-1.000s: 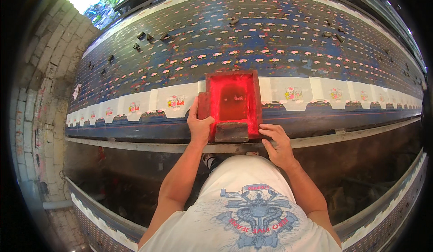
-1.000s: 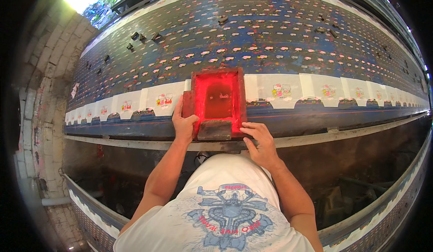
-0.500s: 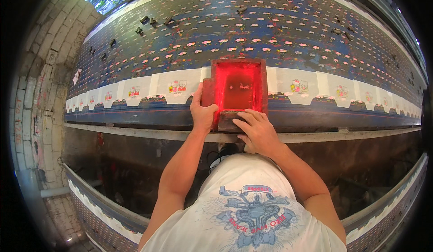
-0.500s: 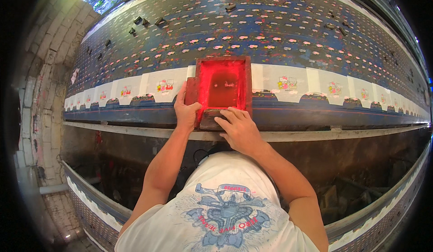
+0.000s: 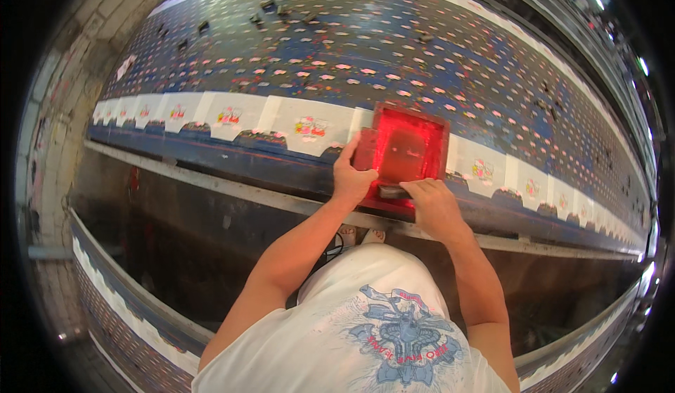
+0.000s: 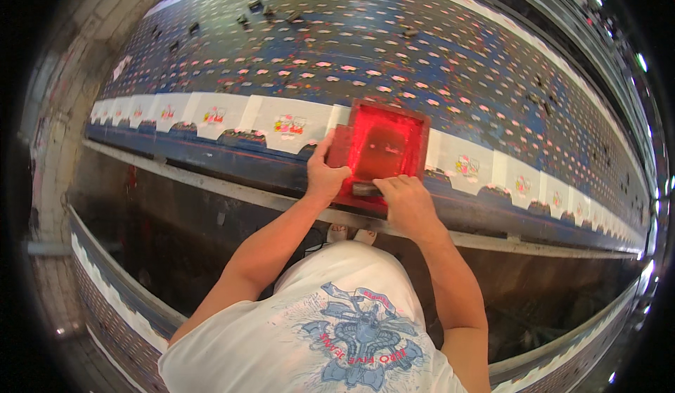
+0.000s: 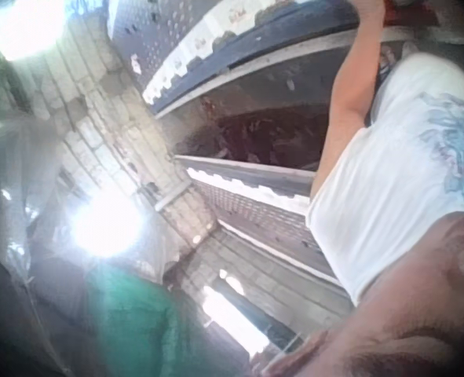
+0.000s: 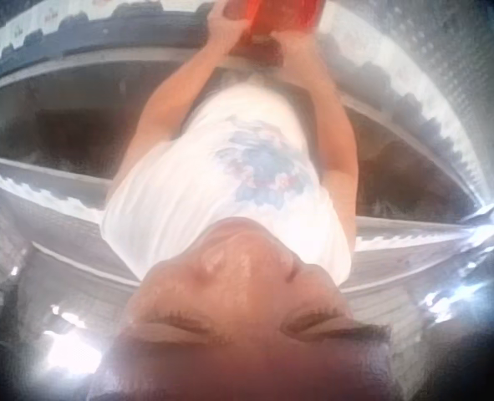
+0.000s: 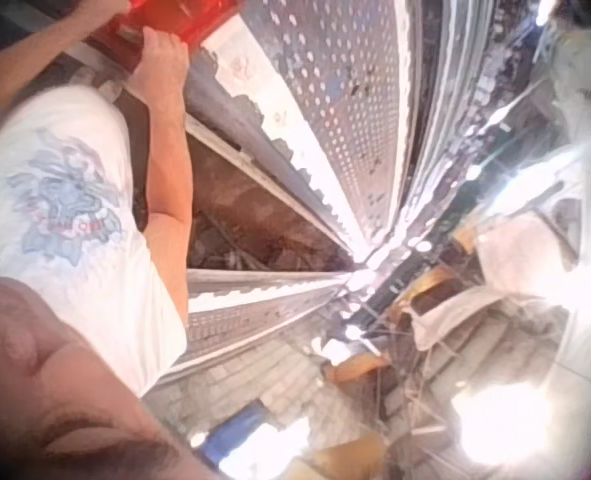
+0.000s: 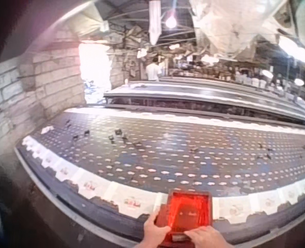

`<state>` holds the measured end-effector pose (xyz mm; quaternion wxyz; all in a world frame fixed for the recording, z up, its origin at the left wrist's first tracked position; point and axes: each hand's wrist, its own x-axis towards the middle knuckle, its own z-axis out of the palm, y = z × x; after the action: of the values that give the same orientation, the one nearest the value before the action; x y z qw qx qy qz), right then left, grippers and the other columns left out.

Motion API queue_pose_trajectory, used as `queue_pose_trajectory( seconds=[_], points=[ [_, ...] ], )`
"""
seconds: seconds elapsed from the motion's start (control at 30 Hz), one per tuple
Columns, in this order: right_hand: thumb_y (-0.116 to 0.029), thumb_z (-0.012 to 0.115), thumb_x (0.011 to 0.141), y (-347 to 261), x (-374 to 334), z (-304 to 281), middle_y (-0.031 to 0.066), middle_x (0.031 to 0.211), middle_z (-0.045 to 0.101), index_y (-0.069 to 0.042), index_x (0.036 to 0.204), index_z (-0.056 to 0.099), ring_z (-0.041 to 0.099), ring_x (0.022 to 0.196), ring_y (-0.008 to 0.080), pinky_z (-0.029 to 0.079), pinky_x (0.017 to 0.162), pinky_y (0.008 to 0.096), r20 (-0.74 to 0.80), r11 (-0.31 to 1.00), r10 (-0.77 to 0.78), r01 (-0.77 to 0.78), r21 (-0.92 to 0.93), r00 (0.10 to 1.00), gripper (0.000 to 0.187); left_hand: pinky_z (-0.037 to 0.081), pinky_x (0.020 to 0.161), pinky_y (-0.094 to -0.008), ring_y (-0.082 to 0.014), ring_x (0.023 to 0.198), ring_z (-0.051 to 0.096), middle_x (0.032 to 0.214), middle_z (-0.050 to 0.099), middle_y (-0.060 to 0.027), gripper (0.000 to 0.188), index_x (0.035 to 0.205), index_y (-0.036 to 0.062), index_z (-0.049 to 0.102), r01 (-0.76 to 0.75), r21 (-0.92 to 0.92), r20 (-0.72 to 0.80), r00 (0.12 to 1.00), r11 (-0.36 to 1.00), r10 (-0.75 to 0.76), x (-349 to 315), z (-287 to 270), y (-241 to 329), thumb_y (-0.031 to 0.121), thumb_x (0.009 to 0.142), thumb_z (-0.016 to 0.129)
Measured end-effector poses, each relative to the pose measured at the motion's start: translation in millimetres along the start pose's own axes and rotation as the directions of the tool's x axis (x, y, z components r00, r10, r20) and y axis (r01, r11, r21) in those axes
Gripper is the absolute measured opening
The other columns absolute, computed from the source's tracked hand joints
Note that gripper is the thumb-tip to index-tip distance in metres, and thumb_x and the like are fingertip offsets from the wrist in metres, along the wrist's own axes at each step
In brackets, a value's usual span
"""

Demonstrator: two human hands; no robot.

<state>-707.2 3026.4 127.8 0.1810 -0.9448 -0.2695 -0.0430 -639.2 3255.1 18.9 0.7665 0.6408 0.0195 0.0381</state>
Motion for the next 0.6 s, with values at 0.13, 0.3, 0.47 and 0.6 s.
queue_pose_trajectory(
  seconds=[0.13, 0.3, 0.47, 0.6],
  points=[
    [0.004, 0.074, 0.091, 16, 23, -16, 0.0187, 0.118, 0.082, -0.002, 0.132, 0.077, 0.075, 0.114, 0.0408, 0.058, 0.104, 0.0523, 0.106, 0.997, 0.046, -0.051, 0.053, 0.993, 0.042, 0.051, 0.124, -0.037, -0.0238, 0.145, 0.067, 0.16, 0.069, -0.0193, 0.094, 0.171, -0.001, 0.052, -0.095, 0.191, 0.005, 0.995, 0.977, 0.096, -2, -3, 5, -0.003, 0.083, 0.083],
    [0.006, 0.071, 0.092, 51, 64, -12, 0.022, 0.124, 0.081, -0.003, 0.134, 0.078, 0.074, 0.121, 0.0436, 0.057, 0.109, 0.0538, -0.004, 0.994, 0.095, -0.094, 0.05, 0.995, 0.043, 0.052, 0.122, -0.0368, -0.0227, 0.143, 0.067, 0.158, 0.069, -0.0185, 0.076, 0.169, -0.0022, 0.054, -0.06, 0.024, -0.02, 0.998, 0.998, 0.061, -1, 0, -4, 0.002, 0.097, 0.079],
    [0.008, 0.071, 0.092, 96, 88, 18, 0.023, 0.131, 0.08, -0.005, 0.137, 0.078, 0.072, 0.126, 0.0449, 0.057, 0.111, 0.0537, -0.143, 0.984, 0.172, -0.164, 0.066, 0.975, 0.048, 0.054, 0.12, -0.0382, -0.0261, 0.14, 0.071, 0.154, 0.073, -0.0222, 0.063, 0.163, -0.0031, 0.061, -0.089, 0.086, -0.055, 0.994, 0.992, 0.094, -1, 3, -6, 0.008, 0.103, 0.076],
    [0.008, 0.07, 0.088, 95, 97, 23, 0.0202, 0.129, 0.08, -0.006, 0.137, 0.078, 0.072, 0.123, 0.0437, 0.056, 0.109, 0.0531, -0.138, 0.995, 0.103, -0.1, 0.026, 0.985, 0.051, 0.051, 0.124, -0.0405, -0.029, 0.146, 0.068, 0.158, 0.07, -0.0231, 0.063, 0.164, -0.0038, 0.06, -0.121, 0.132, -0.056, 0.99, 0.984, 0.129, 1, -2, -7, 0.008, 0.104, 0.076]
  ],
)
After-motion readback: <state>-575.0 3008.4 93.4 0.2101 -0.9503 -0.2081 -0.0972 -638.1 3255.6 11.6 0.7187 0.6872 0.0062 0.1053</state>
